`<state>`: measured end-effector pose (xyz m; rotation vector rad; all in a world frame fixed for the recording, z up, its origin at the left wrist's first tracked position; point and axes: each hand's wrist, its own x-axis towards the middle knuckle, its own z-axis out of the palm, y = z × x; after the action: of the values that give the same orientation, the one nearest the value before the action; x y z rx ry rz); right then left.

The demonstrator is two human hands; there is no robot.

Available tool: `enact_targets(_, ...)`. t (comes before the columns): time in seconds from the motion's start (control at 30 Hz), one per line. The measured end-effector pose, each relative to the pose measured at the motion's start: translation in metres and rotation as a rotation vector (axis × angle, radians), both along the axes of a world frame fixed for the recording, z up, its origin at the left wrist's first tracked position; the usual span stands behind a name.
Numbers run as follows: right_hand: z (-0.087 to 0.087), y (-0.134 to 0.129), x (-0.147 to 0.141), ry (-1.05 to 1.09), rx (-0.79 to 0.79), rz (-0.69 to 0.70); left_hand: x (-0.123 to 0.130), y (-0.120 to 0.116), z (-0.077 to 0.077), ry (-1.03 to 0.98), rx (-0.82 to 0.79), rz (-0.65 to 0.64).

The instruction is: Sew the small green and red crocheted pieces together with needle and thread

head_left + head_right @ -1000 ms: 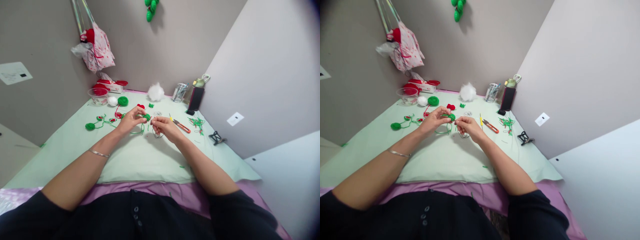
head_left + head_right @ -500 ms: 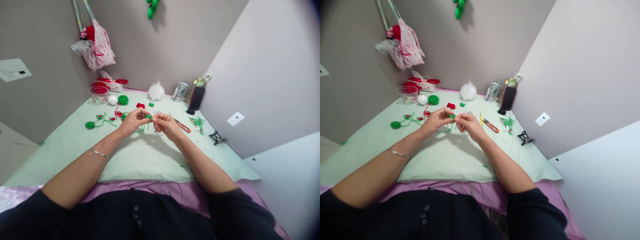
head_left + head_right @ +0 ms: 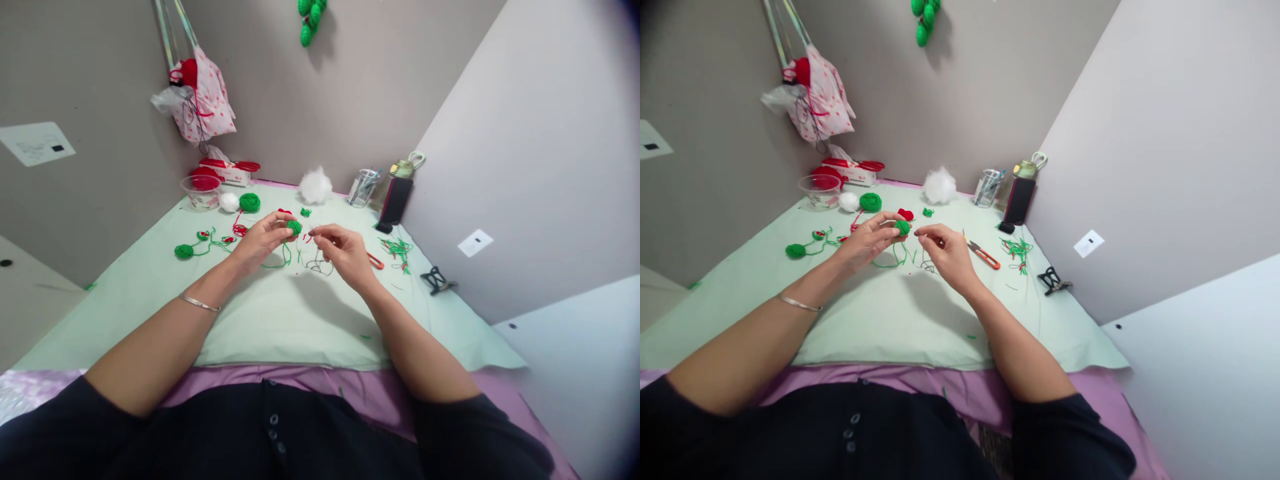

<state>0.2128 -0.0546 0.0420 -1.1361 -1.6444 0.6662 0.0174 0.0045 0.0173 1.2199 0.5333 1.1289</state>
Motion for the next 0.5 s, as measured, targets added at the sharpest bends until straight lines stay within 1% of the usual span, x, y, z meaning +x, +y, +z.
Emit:
enact_targets(0.07,-0.003,-0.001,-0.004,-0.021,-0.065,0.045,0.000,0.000,-0.001,0.015,0.005,-0.007)
enact_targets(0.17,-0.007,-0.001,-0.007,-0.036,-0.104,0.074,0.001,0.000,-0.001,0.019,0.012,-0.009)
enact_targets(0.37,-0.013,0.002,-0.007,-0.024,-0.130,0.057,0.001,0.000,-0.002,0.040,0.032,-0.019)
enact_targets(0.5,-0.010,0.003,-0.006,-0.007,-0.169,0.067,0.001,0.000,-0.002,0.052,0.033,-0.010)
